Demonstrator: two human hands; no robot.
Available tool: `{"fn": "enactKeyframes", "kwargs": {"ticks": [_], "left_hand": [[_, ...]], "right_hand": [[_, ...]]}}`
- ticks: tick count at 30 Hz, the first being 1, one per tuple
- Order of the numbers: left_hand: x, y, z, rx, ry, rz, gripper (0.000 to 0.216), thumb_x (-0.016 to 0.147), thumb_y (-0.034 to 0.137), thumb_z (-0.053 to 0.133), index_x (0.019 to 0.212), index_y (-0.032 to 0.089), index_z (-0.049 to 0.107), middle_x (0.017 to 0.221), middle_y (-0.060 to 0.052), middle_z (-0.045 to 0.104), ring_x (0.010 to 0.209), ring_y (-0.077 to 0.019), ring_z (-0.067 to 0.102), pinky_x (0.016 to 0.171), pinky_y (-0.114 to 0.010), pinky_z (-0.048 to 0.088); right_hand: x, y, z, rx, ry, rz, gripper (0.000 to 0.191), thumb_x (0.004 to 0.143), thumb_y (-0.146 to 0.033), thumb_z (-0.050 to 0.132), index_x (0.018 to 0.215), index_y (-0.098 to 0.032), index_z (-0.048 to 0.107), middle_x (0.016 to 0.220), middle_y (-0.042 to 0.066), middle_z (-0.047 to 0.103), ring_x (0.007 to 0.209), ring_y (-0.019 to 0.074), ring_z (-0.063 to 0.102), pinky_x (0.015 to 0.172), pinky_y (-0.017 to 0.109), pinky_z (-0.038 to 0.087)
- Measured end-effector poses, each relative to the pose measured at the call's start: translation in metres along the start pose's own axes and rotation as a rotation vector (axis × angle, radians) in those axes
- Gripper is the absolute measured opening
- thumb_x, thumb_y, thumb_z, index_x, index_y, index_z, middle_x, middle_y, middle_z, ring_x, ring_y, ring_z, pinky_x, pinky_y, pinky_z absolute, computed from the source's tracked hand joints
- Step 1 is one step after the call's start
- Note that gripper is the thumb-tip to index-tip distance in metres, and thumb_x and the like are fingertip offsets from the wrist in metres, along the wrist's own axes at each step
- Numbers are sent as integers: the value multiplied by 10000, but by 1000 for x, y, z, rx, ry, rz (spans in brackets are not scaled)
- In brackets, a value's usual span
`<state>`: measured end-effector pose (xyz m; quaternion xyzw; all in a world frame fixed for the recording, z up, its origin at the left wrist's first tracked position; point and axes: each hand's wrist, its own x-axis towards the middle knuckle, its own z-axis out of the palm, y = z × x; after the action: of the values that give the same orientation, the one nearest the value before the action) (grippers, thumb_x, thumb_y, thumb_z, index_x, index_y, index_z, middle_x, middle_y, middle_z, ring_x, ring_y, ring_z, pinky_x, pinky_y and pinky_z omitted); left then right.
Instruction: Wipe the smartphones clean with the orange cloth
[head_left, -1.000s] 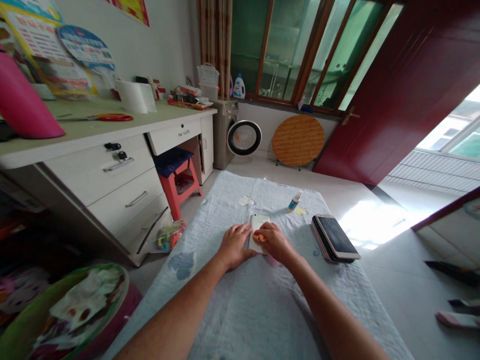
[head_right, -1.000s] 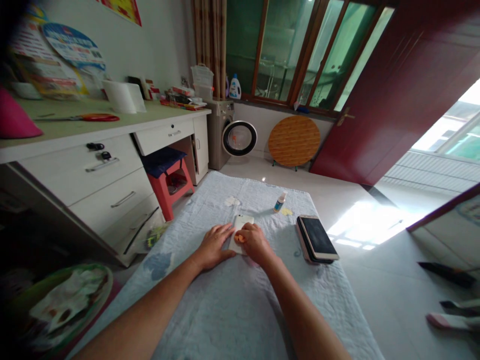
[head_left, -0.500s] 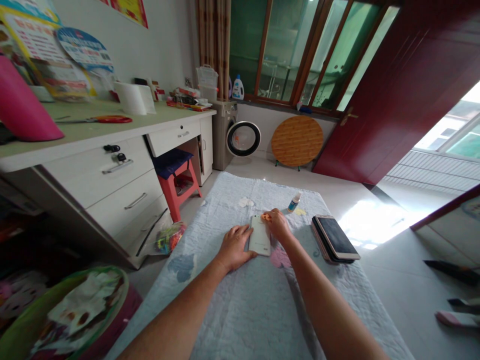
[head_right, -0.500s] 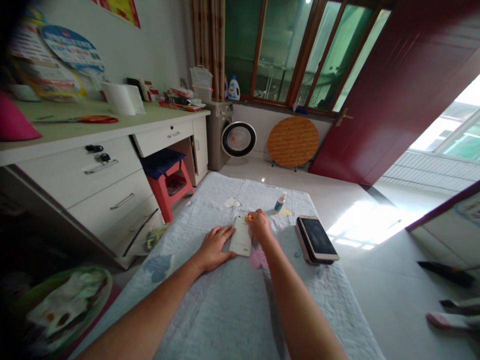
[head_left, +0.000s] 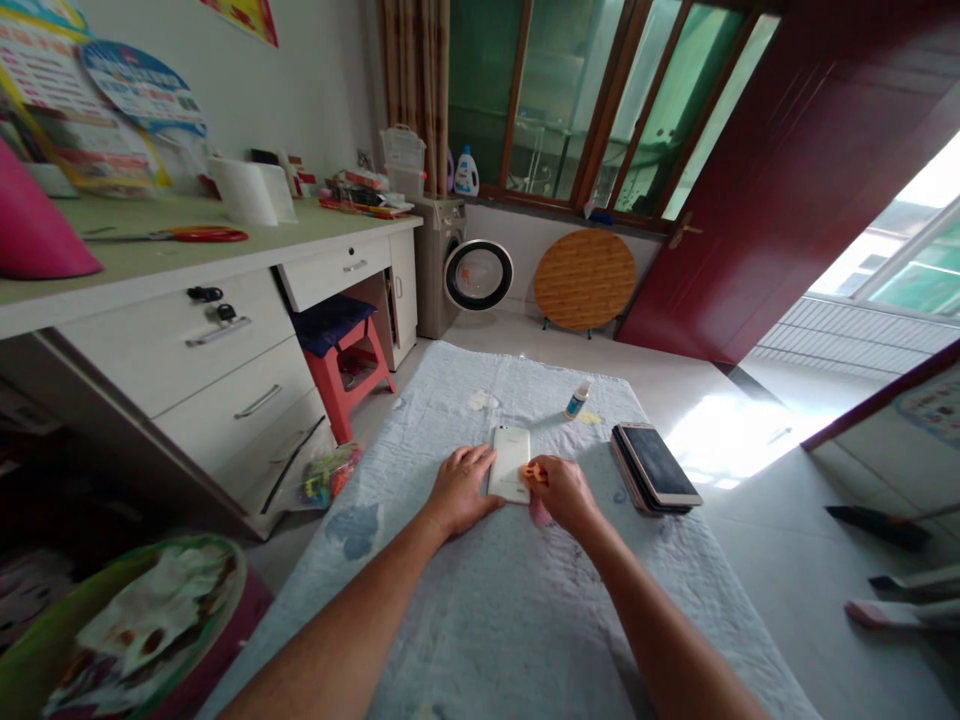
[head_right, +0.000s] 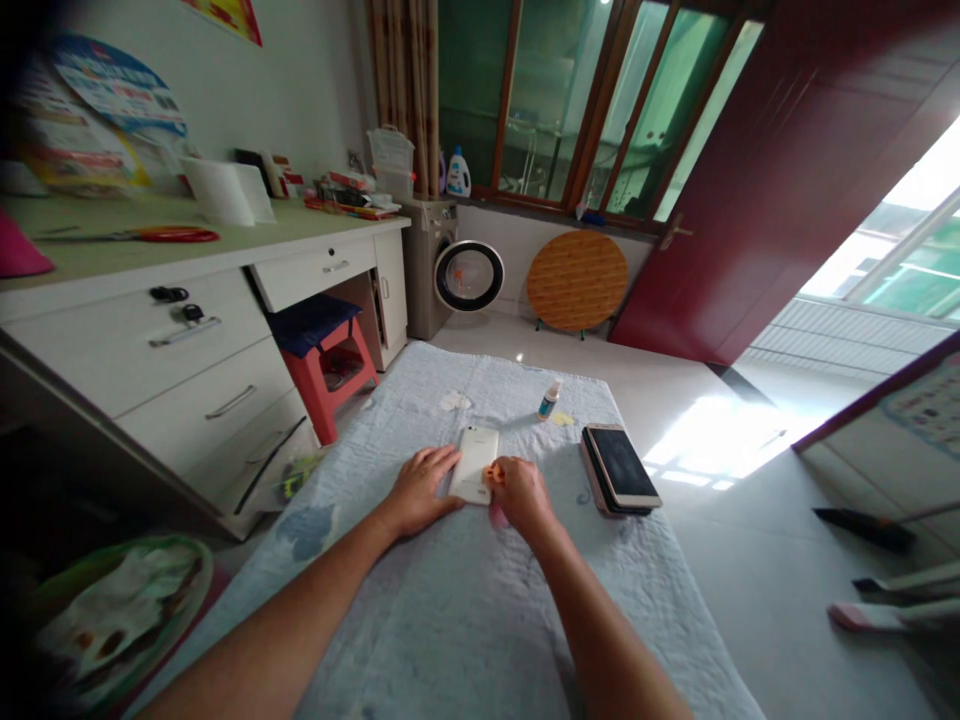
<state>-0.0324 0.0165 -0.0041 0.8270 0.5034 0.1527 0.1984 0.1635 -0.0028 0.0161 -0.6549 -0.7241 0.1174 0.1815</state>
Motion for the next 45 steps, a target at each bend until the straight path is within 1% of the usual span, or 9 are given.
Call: {"fn": "enactKeyframes", "kwargs": {"ticks": [8,15,17,21,25,31,37,40,45], "left_hand": [[1,-2,4,9,18,0,702,714,424,699,1353,227,485,1445,-79,456,1305,-312,381,1084,-424,312],[1,-4,7,40,51,20,694,717,447,693,1340,215,495,1429,-82,475,1285,-307,399,1073,-418,322],[0,-2,7,50,71,32,694,704,463,696,1325,217,505,1411,-81,492,1264,-311,418,1056,-421,337],[-2,5,4,100,148,53,677,665,516,715,1257,228,554,1360,-92,529,1217,-325,455,1024,-444,346],[-5,14,4,153,230,96,735,654,599,709,1254,202,556,1347,-121,525,1182,-332,471,1031,-459,311],[-9,32,12,191,202,27,865,667,738,620,1298,154,521,1186,-141,577,1070,-325,503,957,-438,351],[-9,45,19,190,190,-59,903,661,754,612,1327,157,491,1196,-167,531,1057,-344,477,935,-446,341],[-7,48,20,182,185,-100,909,657,727,640,1341,154,469,1183,-166,530,1062,-351,466,937,-449,343],[-3,52,20,210,182,-143,918,660,713,647,1359,153,441,1157,-156,535,1050,-339,472,929,-436,356]], "right_hand": [[-24,-8,-12,43,-74,-55,127,786,-175,590,761,-154,713,651,26,657,569,107,493,550,223,261],[-29,3,-20,215,-150,-152,136,800,-219,603,850,-181,723,753,22,692,644,120,570,589,213,338],[-27,9,-21,249,-94,-155,144,802,-199,585,867,-183,713,769,21,684,670,127,579,614,217,365],[-21,25,-18,226,121,-103,190,769,-112,542,877,-177,683,840,42,644,762,148,583,694,239,409],[-18,38,-12,163,204,-41,214,753,-80,516,875,-180,661,892,47,591,790,151,562,721,247,416],[-18,44,-10,12,254,-29,200,770,-91,538,888,-196,661,863,43,597,843,186,511,764,275,385],[-21,39,-13,-78,279,-22,157,810,-130,545,896,-199,657,890,49,593,883,197,490,786,277,368],[-21,37,-10,-146,234,13,106,842,-177,545,842,-201,648,879,54,589,867,196,490,786,282,356],[-20,36,-7,-176,163,43,98,833,-156,548,834,-196,638,867,54,592,851,187,503,767,272,346]]}}
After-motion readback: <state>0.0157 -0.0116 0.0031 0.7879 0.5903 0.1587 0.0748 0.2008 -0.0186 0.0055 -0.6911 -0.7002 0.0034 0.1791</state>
